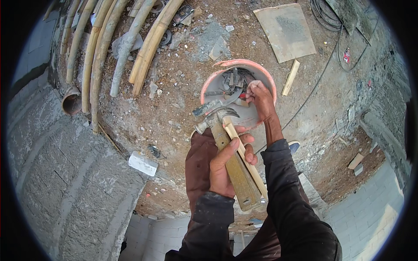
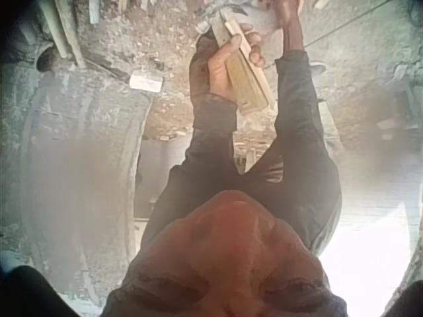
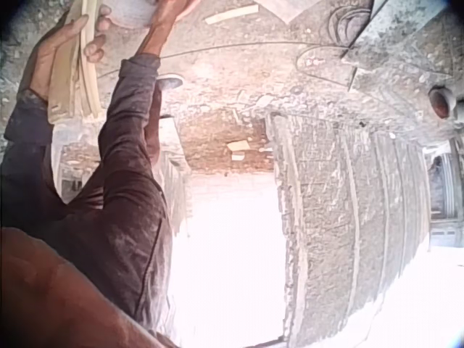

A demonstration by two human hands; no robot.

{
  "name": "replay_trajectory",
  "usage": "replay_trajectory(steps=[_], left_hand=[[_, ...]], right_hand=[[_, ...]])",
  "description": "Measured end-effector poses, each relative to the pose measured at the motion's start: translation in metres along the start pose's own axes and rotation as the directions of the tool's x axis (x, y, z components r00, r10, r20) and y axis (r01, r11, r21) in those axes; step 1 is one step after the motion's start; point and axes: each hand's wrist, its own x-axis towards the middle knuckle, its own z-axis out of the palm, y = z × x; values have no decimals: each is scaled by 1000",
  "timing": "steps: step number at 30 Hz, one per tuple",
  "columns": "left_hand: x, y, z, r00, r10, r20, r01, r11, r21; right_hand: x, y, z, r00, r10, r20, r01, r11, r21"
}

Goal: The person holds a small wooden tube and a nail against a concrete wall. They use a hammer to drive the nail through the tube and into the wall.

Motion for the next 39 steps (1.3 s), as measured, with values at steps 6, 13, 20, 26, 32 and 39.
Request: replay_trajectory(steps=[6, 13, 20, 26, 32, 39], left_hand=[[0, -2, -4, 1000, 3, -15, -3, 1000, -9], [0, -4, 1, 1000, -22, -19, 22, 1000, 2], [4, -4, 1, 999, -31, -8, 30, 998, -48], [1, -1, -2, 1000, -13, -28, 12, 999, -34], [5, -6, 0, 999, -41, -14, 40, 998, -52], [4, -7, -2, 999, -24, -28, 22, 998, -62]], right_hand=[[32, -6, 15, 997, -15, -78, -51, 632, -773], [59, 18, 16, 938, -327, 112, 131, 35, -991], [67, 43, -17, 949, -293, 115, 47, -229, -972], [17, 26, 20, 961, -253, -115, -64, 201, -977], [51, 37, 16, 814, -564, -137, -33, 190, -981], [78, 44, 31, 869, -419, -262, -244, 97, -965]])
